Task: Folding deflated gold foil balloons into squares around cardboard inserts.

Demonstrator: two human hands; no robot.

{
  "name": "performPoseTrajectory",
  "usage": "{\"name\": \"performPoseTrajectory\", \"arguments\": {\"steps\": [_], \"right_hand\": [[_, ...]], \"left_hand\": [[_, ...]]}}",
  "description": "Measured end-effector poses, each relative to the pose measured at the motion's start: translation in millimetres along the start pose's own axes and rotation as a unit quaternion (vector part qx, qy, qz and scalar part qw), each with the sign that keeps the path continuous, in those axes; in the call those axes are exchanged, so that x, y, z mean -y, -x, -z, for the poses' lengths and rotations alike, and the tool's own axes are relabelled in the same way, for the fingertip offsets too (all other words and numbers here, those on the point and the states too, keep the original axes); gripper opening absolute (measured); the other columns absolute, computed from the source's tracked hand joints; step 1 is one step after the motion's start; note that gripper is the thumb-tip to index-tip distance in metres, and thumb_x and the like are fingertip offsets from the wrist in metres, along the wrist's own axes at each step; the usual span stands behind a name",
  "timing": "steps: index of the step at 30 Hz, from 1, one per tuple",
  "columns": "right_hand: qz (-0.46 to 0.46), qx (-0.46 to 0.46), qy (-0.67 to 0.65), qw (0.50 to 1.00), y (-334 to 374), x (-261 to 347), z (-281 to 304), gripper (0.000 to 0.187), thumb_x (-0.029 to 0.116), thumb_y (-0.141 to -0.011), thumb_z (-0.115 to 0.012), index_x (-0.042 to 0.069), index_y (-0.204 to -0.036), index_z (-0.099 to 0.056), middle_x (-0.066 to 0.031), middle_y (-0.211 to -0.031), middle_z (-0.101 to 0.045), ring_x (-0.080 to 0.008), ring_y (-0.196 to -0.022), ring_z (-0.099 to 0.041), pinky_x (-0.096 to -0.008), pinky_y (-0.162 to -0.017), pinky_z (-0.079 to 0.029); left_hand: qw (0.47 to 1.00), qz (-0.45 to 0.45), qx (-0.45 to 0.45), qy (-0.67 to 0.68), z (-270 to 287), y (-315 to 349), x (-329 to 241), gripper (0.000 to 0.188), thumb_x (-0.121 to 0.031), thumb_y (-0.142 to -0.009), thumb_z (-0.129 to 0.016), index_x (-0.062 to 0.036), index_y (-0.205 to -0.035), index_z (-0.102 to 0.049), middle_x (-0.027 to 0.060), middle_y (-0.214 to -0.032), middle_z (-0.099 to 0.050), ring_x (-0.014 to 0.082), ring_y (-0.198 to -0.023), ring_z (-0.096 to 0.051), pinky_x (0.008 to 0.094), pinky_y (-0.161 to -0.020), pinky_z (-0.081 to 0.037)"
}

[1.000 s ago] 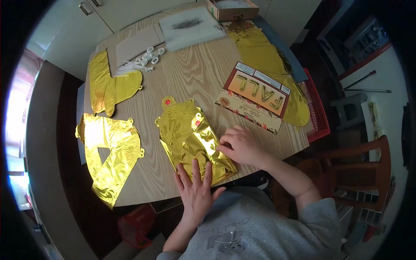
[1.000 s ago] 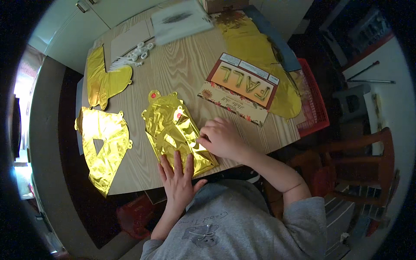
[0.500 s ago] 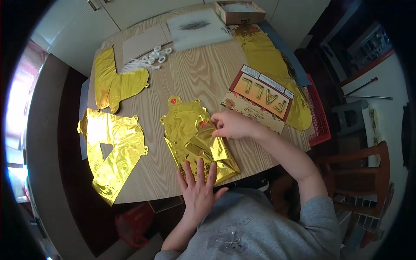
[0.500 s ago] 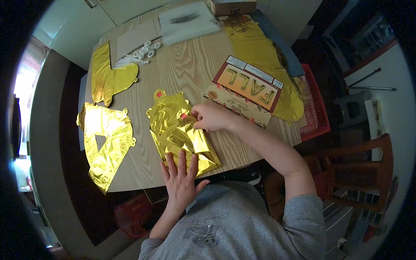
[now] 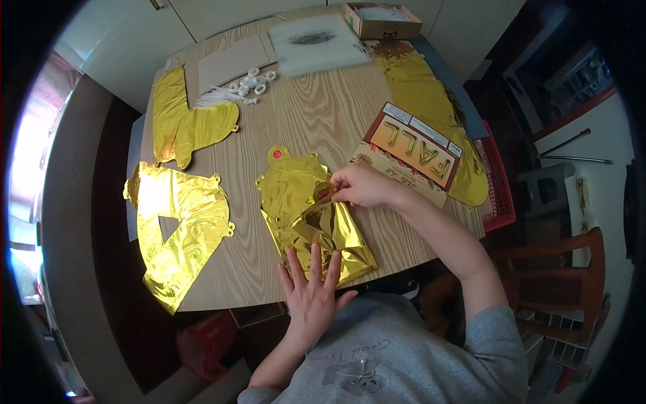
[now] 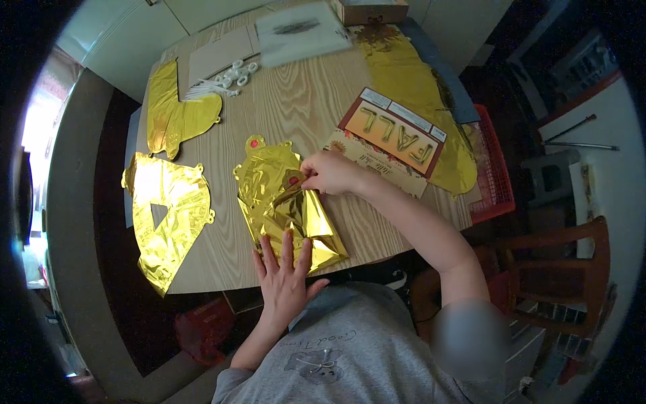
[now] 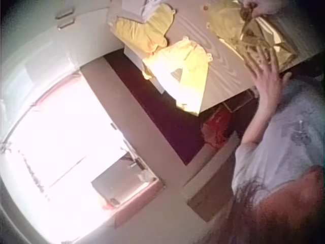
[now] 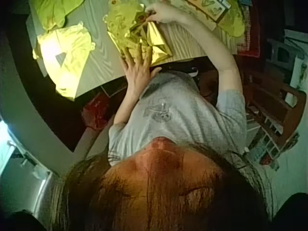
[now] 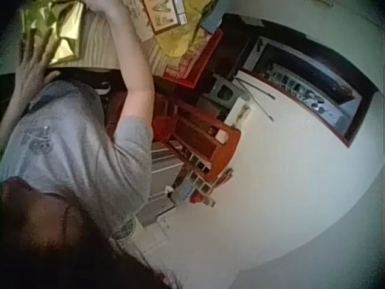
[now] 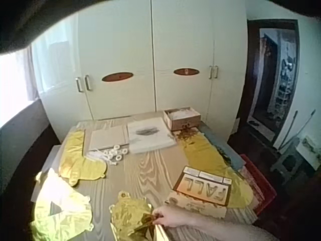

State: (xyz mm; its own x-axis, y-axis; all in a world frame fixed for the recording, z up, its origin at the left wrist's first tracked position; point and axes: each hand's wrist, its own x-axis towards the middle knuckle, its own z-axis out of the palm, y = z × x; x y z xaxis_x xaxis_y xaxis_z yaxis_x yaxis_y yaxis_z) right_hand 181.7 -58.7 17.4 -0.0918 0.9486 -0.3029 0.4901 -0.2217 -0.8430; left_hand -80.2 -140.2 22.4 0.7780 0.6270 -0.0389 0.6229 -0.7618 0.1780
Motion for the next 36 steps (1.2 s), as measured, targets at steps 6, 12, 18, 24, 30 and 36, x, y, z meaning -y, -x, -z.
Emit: {"name": "performPoseTrajectory", "arguments": {"steps": [6, 12, 18, 24, 30, 36], "right_hand": [[-0.031, 0.017, 0.022, 0.999, -0.9, 10.2, 1.6, 0.022, 0.015, -0.082, -0.072, -0.001, -0.095, -0.067, -0.0083, -0.076, -0.068, -0.0143, -0.067, -0.063, -0.0299, -0.064, -0.050], [0.030, -0.037, 0.092, 0.995, -0.4, 10.9, -3.4, 0.028, 0.016, -0.078, -0.077, 0.001, -0.099, -0.066, -0.0084, -0.079, -0.068, -0.0181, -0.073, -0.065, -0.0313, -0.068, -0.050], [0.149, -0.148, 0.160, 0.965, -1.1, 6.0, -14.5, 0.031, 0.024, -0.075, -0.079, 0.006, -0.096, -0.063, -0.0080, -0.096, -0.065, -0.0264, -0.095, -0.061, -0.0369, -0.083, -0.048], [0.301, -0.104, 0.306, 0.897, 35.4, -1.1, -10.4, 0.038, 0.034, -0.078, -0.076, 0.009, -0.103, -0.064, -0.0087, -0.111, -0.062, -0.0277, -0.111, -0.056, -0.0410, -0.094, -0.045], [0.297, -0.061, 0.260, 0.917, 64.1, -16.5, -13.7, 0.060, 0.042, -0.075, -0.076, 0.005, -0.120, -0.062, -0.0084, -0.125, -0.060, -0.0268, -0.122, -0.053, -0.0409, -0.105, -0.041], [0.268, -0.068, 0.334, 0.901, 64.4, -17.1, -13.2, 0.074, 0.050, -0.074, -0.074, 0.006, -0.131, -0.057, -0.0073, -0.137, -0.055, -0.0249, -0.133, -0.045, -0.0418, -0.110, -0.035]], "left_hand": [[1.000, 0.003, -0.003, 0.002, -2.3, 1.4, 0.0, 0.090, -0.061, -0.075, -0.069, -0.0181, -0.147, -0.038, 0.0211, -0.154, -0.027, 0.0577, -0.138, -0.018, 0.0713, -0.106, -0.018], [1.000, 0.002, -0.005, -0.001, -0.7, 0.3, -0.5, 0.088, -0.060, -0.074, -0.069, -0.0174, -0.146, -0.040, 0.0225, -0.150, -0.032, 0.0573, -0.138, -0.019, 0.0711, -0.106, -0.019], [1.000, 0.003, -0.015, 0.002, 0.1, -0.4, -0.5, 0.086, -0.059, -0.075, -0.070, -0.0171, -0.145, -0.042, 0.0235, -0.149, -0.034, 0.0557, -0.137, -0.023, 0.0706, -0.107, -0.019], [1.000, 0.007, -0.020, 0.006, -3.3, 1.5, 0.8, 0.086, -0.060, -0.075, -0.069, -0.0177, -0.145, -0.041, 0.0237, -0.149, -0.033, 0.0544, -0.138, -0.023, 0.0708, -0.106, -0.020], [1.000, 0.006, -0.016, 0.008, -3.8, 0.8, 0.7, 0.088, -0.060, -0.075, -0.068, -0.0186, -0.147, -0.040, 0.0234, -0.150, -0.032, 0.0527, -0.138, -0.024, 0.0710, -0.106, -0.019], [1.000, 0.004, -0.017, 0.009, -3.4, 1.1, 1.1, 0.089, -0.060, -0.074, -0.069, -0.0192, -0.148, -0.039, 0.0233, -0.150, -0.033, 0.0513, -0.138, -0.025, 0.0707, -0.107, -0.018]]}}
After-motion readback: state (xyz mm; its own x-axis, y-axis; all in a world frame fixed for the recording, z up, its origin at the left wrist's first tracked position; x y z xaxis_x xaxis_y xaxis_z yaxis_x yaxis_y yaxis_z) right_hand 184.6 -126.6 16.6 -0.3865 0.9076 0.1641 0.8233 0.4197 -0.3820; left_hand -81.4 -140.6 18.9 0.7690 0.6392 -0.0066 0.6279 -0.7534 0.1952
